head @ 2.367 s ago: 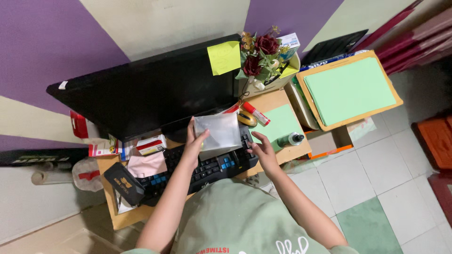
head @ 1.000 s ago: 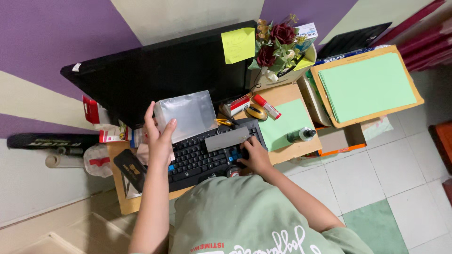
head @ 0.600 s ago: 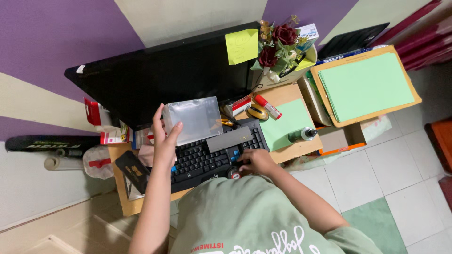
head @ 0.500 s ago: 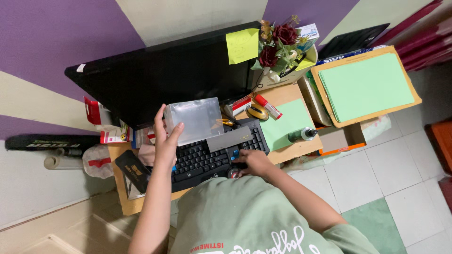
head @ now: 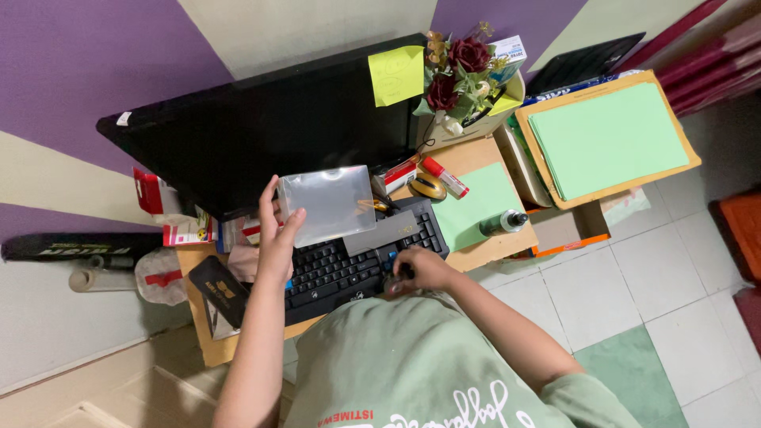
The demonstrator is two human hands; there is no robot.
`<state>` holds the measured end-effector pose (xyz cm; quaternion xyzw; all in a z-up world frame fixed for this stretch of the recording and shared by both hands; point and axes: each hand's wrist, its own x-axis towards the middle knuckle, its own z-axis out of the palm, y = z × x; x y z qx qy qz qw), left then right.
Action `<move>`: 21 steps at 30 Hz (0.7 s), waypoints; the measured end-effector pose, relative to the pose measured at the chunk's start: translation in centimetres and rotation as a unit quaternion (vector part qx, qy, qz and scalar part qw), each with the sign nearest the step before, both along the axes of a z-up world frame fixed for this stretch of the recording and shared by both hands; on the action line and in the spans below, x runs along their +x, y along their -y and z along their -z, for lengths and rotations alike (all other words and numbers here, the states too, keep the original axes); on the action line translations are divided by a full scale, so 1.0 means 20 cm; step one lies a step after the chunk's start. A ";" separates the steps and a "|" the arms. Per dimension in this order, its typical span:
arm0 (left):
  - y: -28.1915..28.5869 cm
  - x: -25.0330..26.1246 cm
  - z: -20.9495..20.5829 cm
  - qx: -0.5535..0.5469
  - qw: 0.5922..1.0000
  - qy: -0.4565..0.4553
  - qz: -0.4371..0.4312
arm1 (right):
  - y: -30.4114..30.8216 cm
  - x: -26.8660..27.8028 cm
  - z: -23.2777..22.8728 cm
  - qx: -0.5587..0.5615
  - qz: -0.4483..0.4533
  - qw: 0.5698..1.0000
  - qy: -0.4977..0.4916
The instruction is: The person wipes a plastic box and a grey rectangular case with a cloth after applying spray, then cleans several small boxes and a pink bow before placing them on the desk.
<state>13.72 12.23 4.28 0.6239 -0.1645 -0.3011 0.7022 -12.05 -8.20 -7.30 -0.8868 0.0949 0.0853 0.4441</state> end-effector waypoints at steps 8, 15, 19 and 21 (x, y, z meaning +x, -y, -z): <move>-0.02 -0.04 0.05 0.005 1.000 -0.019 0.007 | 0.33 -0.12 0.14 0.338 0.305 0.878 0.146; 0.00 -0.10 0.09 0.001 0.999 -0.013 0.032 | 0.33 -0.08 0.39 0.246 0.515 0.819 0.065; 0.03 -0.12 0.13 0.000 0.997 -0.055 0.049 | 0.26 -0.06 0.43 0.034 0.477 0.871 0.116; 0.07 -0.13 0.16 -0.041 0.996 -0.041 0.066 | 0.22 -0.10 0.33 -0.059 0.452 0.878 0.142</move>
